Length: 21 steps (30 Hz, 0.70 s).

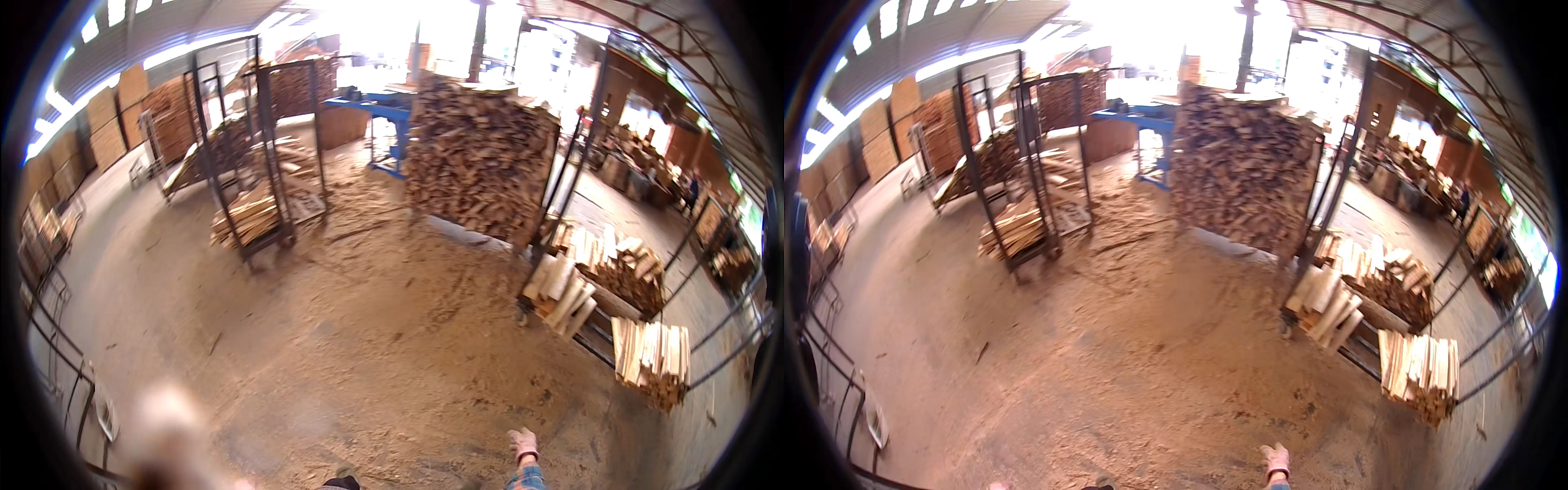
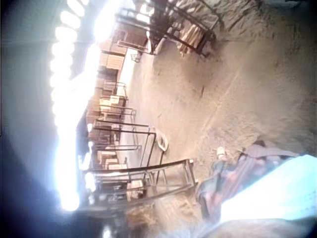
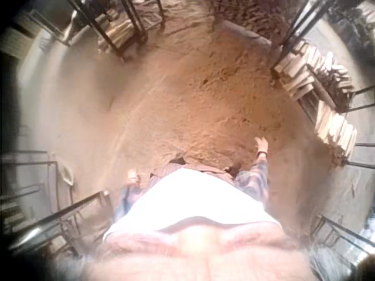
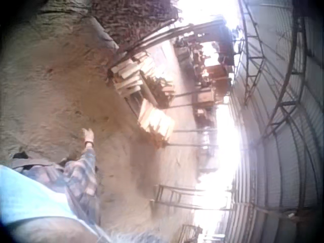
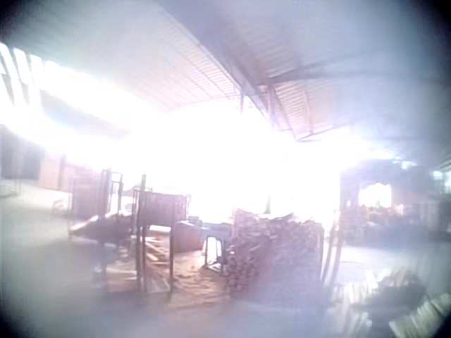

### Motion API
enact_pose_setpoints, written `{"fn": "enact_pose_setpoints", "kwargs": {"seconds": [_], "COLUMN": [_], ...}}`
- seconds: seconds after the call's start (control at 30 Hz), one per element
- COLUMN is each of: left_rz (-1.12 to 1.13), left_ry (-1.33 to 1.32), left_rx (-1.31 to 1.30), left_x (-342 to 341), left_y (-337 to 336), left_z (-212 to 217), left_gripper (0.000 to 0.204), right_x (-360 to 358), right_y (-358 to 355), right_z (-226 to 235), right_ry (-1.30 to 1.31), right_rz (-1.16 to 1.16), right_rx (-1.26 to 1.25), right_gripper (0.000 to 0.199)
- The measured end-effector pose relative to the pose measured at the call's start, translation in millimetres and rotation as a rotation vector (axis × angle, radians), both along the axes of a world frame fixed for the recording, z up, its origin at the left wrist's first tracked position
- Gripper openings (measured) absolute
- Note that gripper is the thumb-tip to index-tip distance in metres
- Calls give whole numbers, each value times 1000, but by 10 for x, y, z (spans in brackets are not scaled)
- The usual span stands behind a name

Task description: The person stacks wooden planks onto a metal rack in a lumber yard. They pick up planks from a pile, arrange them on the rack, and use a hand truck to move the rack to a new location. The person then continues to stack more planks onto the rack.

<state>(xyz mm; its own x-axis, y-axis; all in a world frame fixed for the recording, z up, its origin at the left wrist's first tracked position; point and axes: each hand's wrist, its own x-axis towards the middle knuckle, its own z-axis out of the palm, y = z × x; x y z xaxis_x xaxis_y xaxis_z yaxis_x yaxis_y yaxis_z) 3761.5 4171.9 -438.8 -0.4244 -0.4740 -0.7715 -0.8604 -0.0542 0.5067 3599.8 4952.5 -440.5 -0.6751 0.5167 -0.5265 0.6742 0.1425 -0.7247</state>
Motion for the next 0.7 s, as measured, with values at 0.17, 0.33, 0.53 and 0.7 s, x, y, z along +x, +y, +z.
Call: {"fn": "enact_pose_setpoints", "kwargs": {"seconds": [0.17, 0.33, 0.53, 0.7], "left_rz": [223, 371, 567, 727], "left_ry": [40, 143, 101, 9], "left_rx": [-36, -22, -10, 19], "left_x": [216, -145, 44, -129], "left_y": [-992, -1706, -2212, -2615], "left_z": [105, 103, -71, -219], "left_gripper": [13, 11, 9, 9], "right_x": [-874, -1755, -3033, -3955], "right_y": [-2558, -4545, -6184, -7313], "right_z": [117, 252, 138, -224], "right_ry": [-302, -198, -239, -462], "right_rz": [662, 1242, 1489, 1364], "right_rx": [-29, -156, -10, 52], "right_gripper": [48, 61, 70, 68]}}
